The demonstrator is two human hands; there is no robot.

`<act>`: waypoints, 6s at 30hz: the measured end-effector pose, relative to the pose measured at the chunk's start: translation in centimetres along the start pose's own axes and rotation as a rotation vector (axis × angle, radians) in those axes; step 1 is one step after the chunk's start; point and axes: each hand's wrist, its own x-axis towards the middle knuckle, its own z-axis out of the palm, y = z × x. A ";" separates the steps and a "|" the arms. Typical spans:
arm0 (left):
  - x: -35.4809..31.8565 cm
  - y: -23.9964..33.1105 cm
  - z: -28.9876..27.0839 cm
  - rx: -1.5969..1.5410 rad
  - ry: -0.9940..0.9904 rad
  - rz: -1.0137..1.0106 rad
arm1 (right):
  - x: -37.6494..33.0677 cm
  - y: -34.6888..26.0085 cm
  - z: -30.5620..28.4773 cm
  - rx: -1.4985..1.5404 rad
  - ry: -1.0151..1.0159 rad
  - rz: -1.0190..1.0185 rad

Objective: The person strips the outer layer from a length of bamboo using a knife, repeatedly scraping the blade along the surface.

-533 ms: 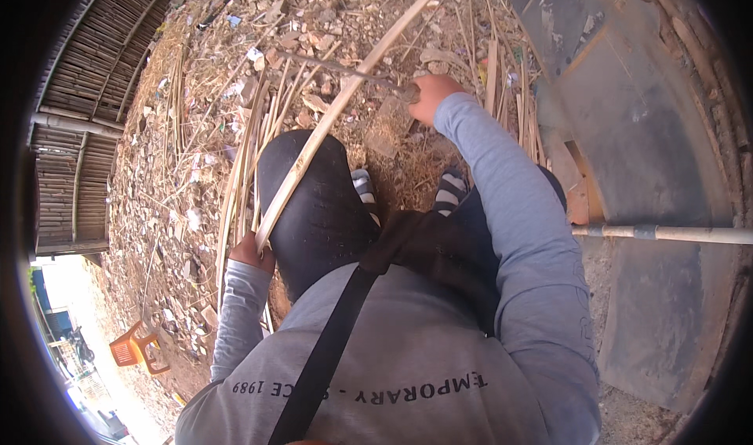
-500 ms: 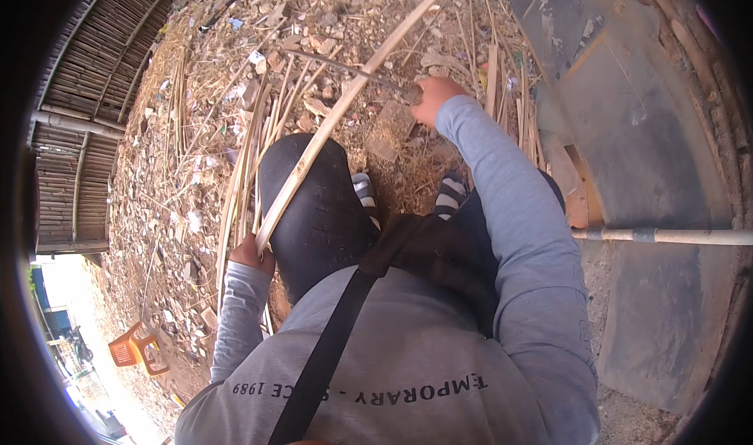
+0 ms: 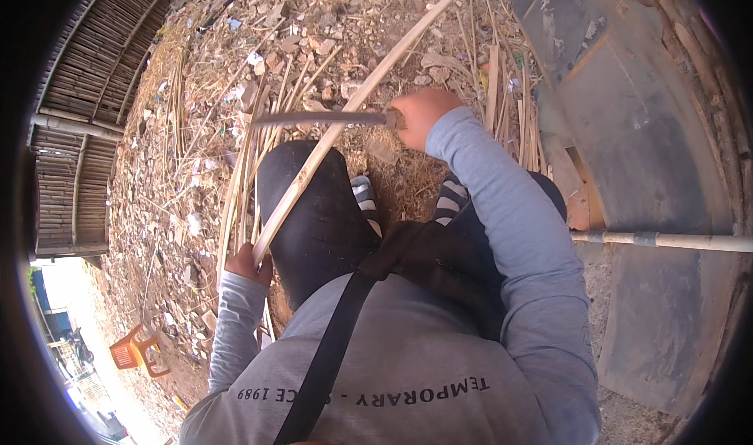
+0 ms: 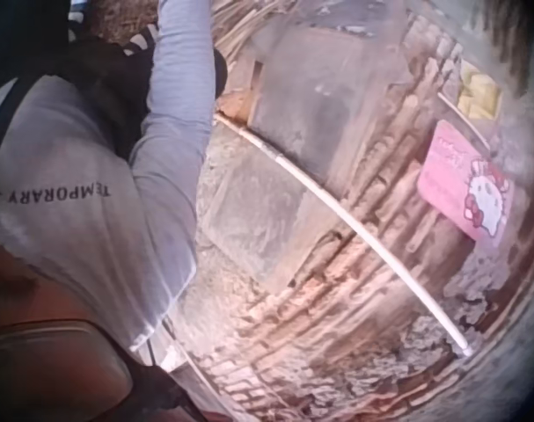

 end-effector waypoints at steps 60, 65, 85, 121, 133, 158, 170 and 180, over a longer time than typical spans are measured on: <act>0.1 -1.2 2.4 0.104 0.067 0.055 | 0.8 0.3 1.7 0.034 -0.053 0.036; 1.8 1.2 0.6 0.127 0.055 0.050 | 2.2 5.7 3.1 0.042 0.048 0.211; 2.2 0.5 1.5 0.100 -0.050 -0.053 | -0.2 6.0 1.1 0.164 0.206 0.148; 0.8 0.4 0.5 0.095 0.021 -0.047 | -0.1 1.5 1.3 -0.016 0.014 0.054; 1.1 0.9 -0.2 0.134 -0.028 -0.042 | 0.3 1.5 1.9 0.043 0.013 0.062; 1.5 1.4 -0.3 0.123 -0.035 -0.102 | 1.1 2.4 2.7 -0.002 -0.002 0.045; 1.5 0.2 0.8 0.085 0.007 -0.024 | 0.7 1.8 1.8 0.085 -0.061 0.060; 1.3 0.8 0.2 0.080 0.019 -0.030 | 0.6 1.2 1.4 0.141 -0.064 0.106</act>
